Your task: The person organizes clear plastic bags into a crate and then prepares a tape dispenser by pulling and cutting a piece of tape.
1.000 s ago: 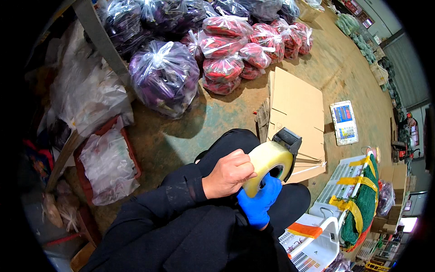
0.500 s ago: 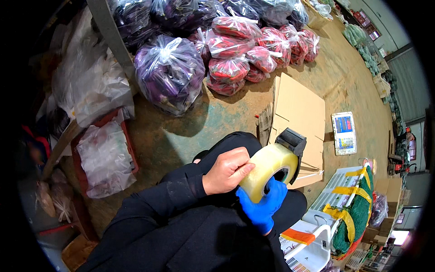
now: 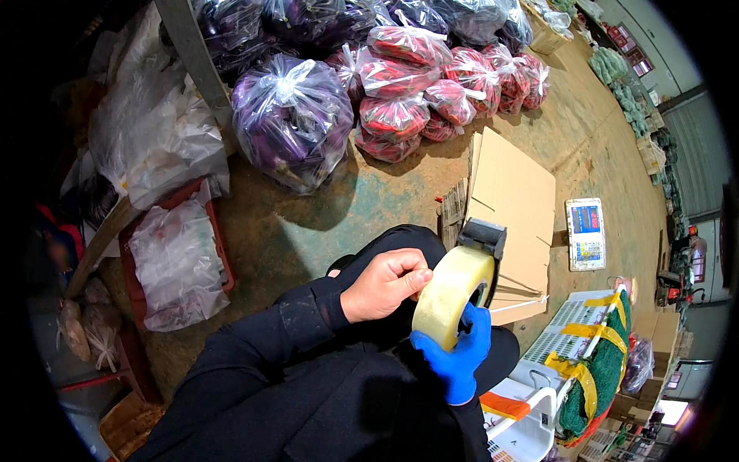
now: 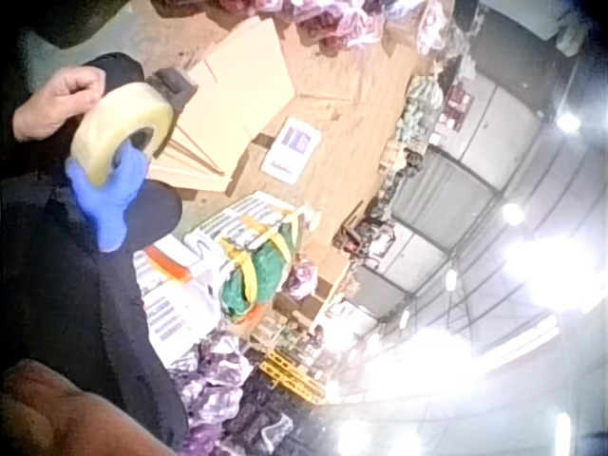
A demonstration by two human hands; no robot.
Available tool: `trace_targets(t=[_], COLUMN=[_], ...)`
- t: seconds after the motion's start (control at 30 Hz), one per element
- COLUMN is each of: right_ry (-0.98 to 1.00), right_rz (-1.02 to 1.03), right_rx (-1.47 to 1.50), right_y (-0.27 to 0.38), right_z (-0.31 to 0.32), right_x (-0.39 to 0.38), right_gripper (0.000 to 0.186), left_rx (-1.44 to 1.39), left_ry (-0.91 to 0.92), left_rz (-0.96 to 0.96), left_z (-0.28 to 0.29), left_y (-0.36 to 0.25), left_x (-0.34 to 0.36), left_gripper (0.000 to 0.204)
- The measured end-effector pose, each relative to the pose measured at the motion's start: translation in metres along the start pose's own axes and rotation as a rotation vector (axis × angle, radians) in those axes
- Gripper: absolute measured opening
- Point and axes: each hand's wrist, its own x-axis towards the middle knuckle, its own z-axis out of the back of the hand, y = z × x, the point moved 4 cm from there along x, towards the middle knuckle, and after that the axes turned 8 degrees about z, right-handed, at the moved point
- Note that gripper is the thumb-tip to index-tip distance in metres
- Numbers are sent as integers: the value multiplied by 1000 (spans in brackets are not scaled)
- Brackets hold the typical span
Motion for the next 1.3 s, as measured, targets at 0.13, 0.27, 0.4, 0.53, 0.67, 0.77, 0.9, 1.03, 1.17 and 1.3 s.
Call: trace_targets(t=[0.13, 0.27, 0.4, 0.53, 0.67, 0.77, 0.9, 1.03, 1.17, 1.3], right_ry=[43, 29, 47, 54, 10, 25, 49, 78, 102, 180], right_rz=[-126, -194, -217, -322, -401, -389, -357, -277, -295, -176], right_rx=[177, 310, 376, 486, 573, 512, 471, 384, 435, 383], right_y=[-7, -10, -11, -13, -18, -15, -22, -19, -20, -24], right_z=[4, 7, 7, 8, 11, 13, 18, 19, 23, 35], right_x=[-1, -1, 0, -1, -7, -4, -6, -7, -11, -15], right_gripper=[60, 61, 63, 61, 60, 60, 61, 62, 64, 61], left_rx=[-166, -303, -442, -469, -577, -403, -103, -101, -10, -14], left_ry=[64, 66, 134, 245, 242, 212, 297, 276, 269, 331], left_rz=[113, 205, 323, 396, 358, 447, 524, 491, 453, 447], left_z=[0, -1, 3, 5, 15, 22, 4, -10, -17, -21], left_y=[8, 15, 22, 28, 29, 31, 36, 30, 8, -3], left_x=[1, 2, 3, 7, 10, 5, 5, 7, 6, 3], left_gripper=[20, 19, 21, 30, 43, 54, 52, 34, 28, 26])
